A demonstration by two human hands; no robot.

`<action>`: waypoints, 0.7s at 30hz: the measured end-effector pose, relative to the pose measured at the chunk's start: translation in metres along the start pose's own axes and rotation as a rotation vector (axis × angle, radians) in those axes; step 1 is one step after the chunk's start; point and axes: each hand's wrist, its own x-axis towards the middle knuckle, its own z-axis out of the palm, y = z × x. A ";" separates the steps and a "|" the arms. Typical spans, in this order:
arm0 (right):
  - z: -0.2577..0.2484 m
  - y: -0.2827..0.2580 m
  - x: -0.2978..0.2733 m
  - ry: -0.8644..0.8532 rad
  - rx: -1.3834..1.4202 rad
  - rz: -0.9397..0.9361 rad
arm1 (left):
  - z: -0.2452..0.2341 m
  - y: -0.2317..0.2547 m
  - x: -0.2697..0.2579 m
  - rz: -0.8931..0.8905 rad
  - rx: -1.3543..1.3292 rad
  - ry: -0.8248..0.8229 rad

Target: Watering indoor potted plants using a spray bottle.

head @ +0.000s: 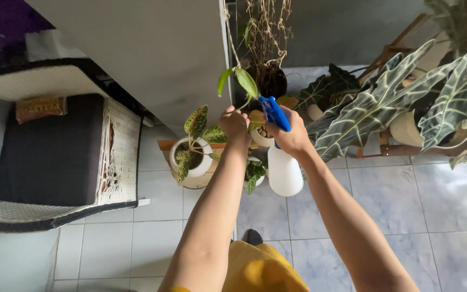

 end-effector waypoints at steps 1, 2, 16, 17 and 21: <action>-0.002 0.001 0.002 0.035 -0.034 0.033 | 0.018 -0.032 0.080 -0.099 -0.175 -0.183; -0.004 -0.002 0.003 0.038 -0.035 0.026 | 0.040 0.002 -0.014 -0.096 -0.177 -0.190; -0.048 -0.058 0.040 0.411 0.024 -0.177 | 0.262 0.102 -0.231 0.090 0.647 -0.532; -0.050 -0.065 0.040 0.414 0.024 -0.185 | 0.267 0.108 -0.243 0.095 0.646 -0.538; -0.057 -0.089 0.044 0.448 0.071 -0.345 | 0.274 0.116 -0.257 0.384 0.645 -0.640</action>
